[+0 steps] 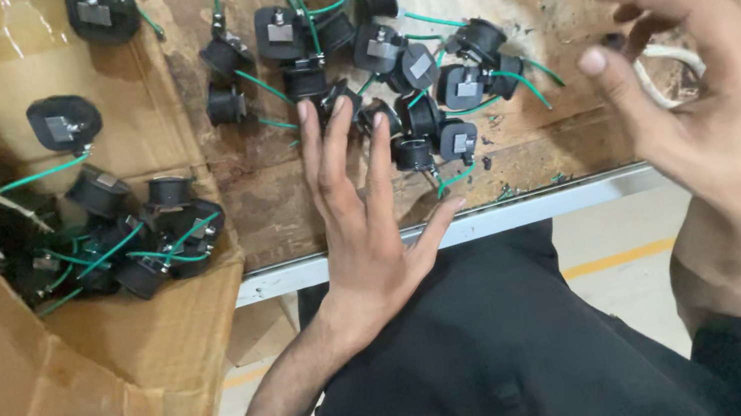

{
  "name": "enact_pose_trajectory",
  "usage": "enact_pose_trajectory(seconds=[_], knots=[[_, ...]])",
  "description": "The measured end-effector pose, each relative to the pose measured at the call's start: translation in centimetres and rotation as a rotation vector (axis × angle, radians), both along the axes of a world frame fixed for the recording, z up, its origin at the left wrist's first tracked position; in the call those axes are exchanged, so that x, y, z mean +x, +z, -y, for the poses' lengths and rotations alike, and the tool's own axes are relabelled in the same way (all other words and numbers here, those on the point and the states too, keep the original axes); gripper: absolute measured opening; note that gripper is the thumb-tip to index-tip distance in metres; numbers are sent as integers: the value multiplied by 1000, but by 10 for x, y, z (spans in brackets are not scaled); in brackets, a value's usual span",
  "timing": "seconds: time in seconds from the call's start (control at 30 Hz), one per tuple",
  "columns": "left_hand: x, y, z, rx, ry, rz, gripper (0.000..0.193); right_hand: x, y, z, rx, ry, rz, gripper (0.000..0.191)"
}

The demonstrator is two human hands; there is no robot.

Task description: The person assembles power plugs at a factory workbench. They pick up black plug bodies with green wires, thread and seat the wire into each plug, use a pointed hand tool on the plug opening, and gather finished plugs in one hand before placing them into a cardboard box.

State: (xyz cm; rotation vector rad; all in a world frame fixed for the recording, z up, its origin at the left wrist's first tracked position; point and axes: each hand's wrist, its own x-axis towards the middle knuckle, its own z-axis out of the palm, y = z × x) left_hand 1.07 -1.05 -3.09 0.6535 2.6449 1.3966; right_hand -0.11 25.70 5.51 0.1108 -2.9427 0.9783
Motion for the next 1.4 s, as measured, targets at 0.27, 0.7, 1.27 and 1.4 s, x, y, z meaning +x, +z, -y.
enact_pose_trajectory(seconds=[0.27,0.7,1.27,1.4], knots=[[-9,3,-21,-77,-81,-17,80,5,-29,30,83,35,36,60],[-21,28,-9,-19,-122,46,75,30,-37,11,160,25,-29,29],[-10,45,-10,204,-78,134,28,35,-53,16,-74,-86,69,37],[-5,41,-14,245,-122,184,37,51,-45,18,-466,-41,31,33]])
